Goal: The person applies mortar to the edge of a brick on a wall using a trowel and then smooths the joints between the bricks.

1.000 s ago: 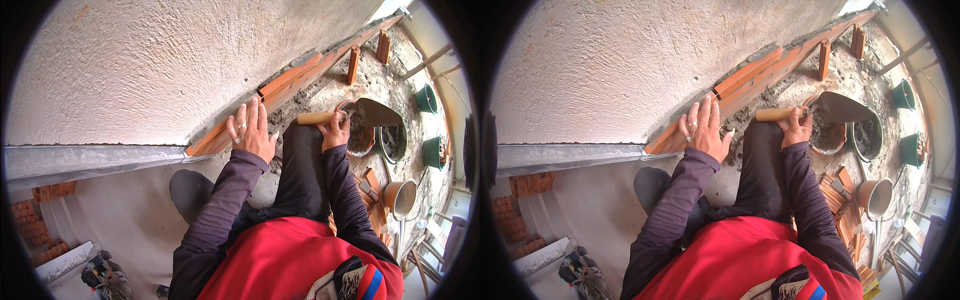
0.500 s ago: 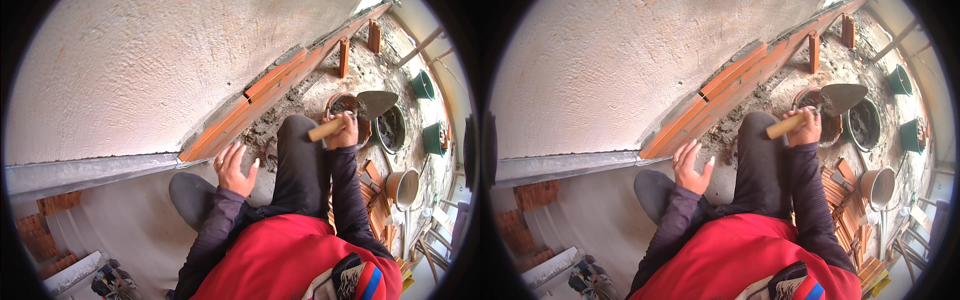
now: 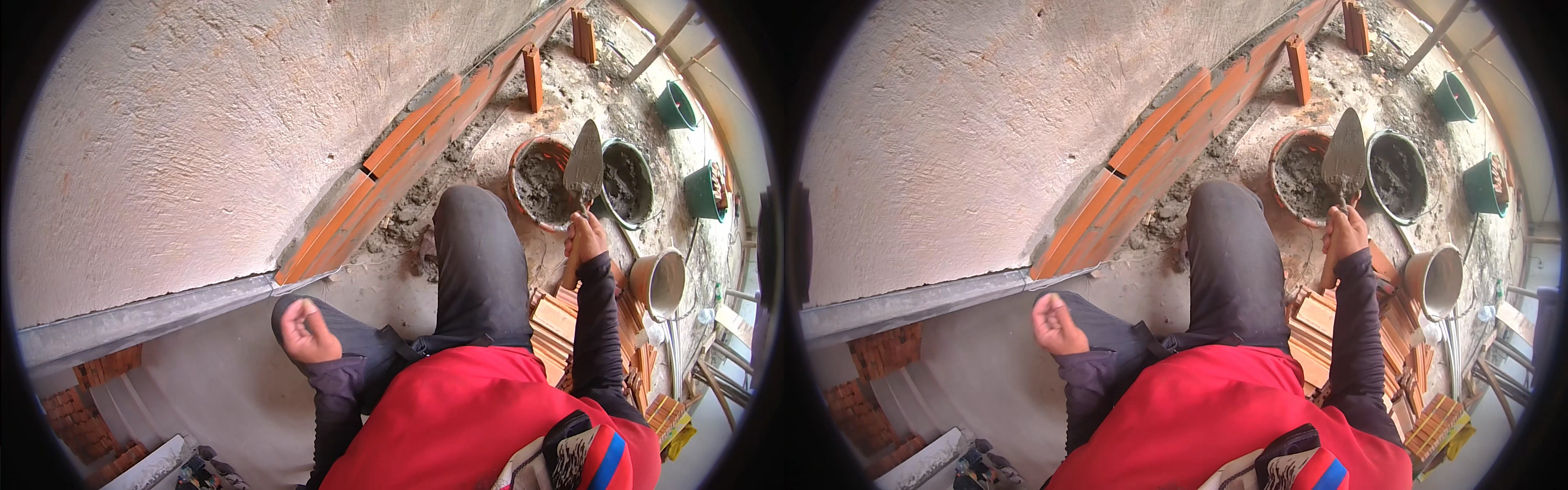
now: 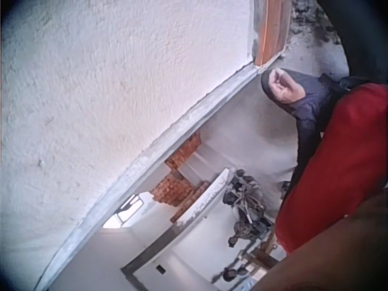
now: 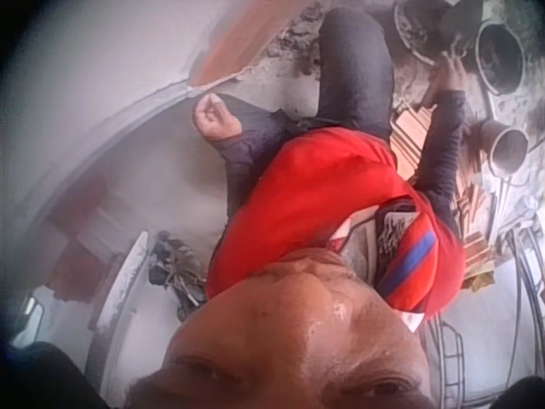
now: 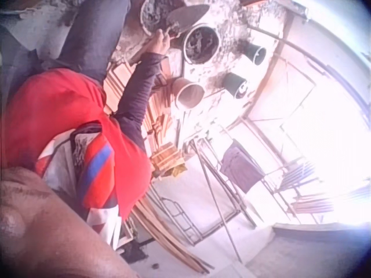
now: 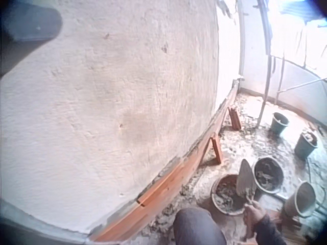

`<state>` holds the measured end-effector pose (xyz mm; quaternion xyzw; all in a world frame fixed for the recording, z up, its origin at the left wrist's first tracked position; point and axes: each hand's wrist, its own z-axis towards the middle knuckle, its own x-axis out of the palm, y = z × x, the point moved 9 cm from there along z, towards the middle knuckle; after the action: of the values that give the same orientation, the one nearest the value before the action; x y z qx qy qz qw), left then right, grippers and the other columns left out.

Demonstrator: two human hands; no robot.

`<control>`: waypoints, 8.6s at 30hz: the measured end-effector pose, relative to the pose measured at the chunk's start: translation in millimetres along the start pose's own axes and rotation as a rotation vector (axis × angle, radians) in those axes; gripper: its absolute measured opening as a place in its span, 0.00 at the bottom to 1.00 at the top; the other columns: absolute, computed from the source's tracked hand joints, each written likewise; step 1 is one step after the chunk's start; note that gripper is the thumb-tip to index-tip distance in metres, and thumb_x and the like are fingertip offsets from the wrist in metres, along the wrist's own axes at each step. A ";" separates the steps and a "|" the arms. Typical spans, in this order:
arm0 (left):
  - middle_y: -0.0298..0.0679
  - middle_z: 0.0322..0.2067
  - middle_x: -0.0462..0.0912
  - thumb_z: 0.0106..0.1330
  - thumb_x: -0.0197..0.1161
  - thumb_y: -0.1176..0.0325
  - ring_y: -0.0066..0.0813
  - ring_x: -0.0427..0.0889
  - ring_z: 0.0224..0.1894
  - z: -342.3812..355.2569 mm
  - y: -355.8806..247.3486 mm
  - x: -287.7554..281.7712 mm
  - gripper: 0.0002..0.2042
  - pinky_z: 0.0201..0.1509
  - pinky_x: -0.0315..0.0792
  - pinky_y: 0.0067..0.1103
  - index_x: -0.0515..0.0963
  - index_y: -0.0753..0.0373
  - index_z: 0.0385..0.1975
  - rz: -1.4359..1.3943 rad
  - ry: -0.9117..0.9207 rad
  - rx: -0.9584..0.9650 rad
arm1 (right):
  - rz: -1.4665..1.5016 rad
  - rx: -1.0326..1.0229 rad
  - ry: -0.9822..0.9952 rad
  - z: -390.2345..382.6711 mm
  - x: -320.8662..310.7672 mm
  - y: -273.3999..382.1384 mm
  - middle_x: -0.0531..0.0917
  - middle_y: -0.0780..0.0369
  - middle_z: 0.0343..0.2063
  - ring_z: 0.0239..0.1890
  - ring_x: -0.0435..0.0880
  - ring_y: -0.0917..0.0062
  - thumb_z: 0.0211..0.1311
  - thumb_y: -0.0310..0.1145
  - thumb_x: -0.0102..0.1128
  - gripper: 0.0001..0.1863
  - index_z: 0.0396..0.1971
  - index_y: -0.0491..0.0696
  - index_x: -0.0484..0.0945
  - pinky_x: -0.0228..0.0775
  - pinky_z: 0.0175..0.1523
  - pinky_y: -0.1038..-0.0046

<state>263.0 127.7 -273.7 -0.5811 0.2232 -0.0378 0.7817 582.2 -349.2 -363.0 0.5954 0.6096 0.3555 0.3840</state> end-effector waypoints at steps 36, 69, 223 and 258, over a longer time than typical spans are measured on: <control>0.47 0.54 0.70 0.67 0.48 0.63 0.36 0.69 0.55 51.9 12.5 -136.0 0.21 0.61 0.59 0.28 0.63 0.66 0.58 0.049 -0.416 0.064 | 0.226 0.268 0.379 -74.2 305.5 -60.6 0.69 0.60 0.12 0.10 0.69 0.70 0.71 0.45 0.37 0.19 0.27 0.46 0.66 0.67 0.16 0.66; 0.47 0.48 0.72 0.70 0.52 0.60 0.35 0.71 0.55 37.9 116.6 -95.4 0.19 0.61 0.64 0.26 0.68 0.71 0.50 0.156 -0.095 -0.214 | 0.406 0.309 0.385 -69.6 291.8 -47.2 0.70 0.60 0.12 0.11 0.69 0.70 0.70 0.45 0.37 0.17 0.27 0.47 0.65 0.67 0.16 0.66; 0.57 0.64 0.57 0.53 0.61 0.70 0.54 0.60 0.64 -1.3 14.2 17.3 0.39 0.65 0.54 0.39 0.53 0.73 0.66 0.713 0.009 0.190 | 0.488 -0.130 0.275 -79.9 388.8 -1.2 0.80 0.56 0.24 0.24 0.82 0.73 0.47 0.20 0.71 0.29 0.40 0.39 0.56 0.80 0.32 0.72; 0.61 0.65 0.51 0.53 0.63 0.61 0.52 0.59 0.63 -4.9 -1.3 32.9 0.45 0.66 0.51 0.40 0.47 0.74 0.67 0.983 -0.056 0.214 | 0.646 -0.135 0.329 -89.5 382.1 -16.0 0.77 0.55 0.23 0.23 0.82 0.70 0.50 0.15 0.59 0.23 0.37 0.44 0.54 0.79 0.33 0.71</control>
<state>290.8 112.4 -283.6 -0.3245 0.4444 0.3278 0.7680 496.7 34.1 -354.0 0.6656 0.4188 0.5887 0.1872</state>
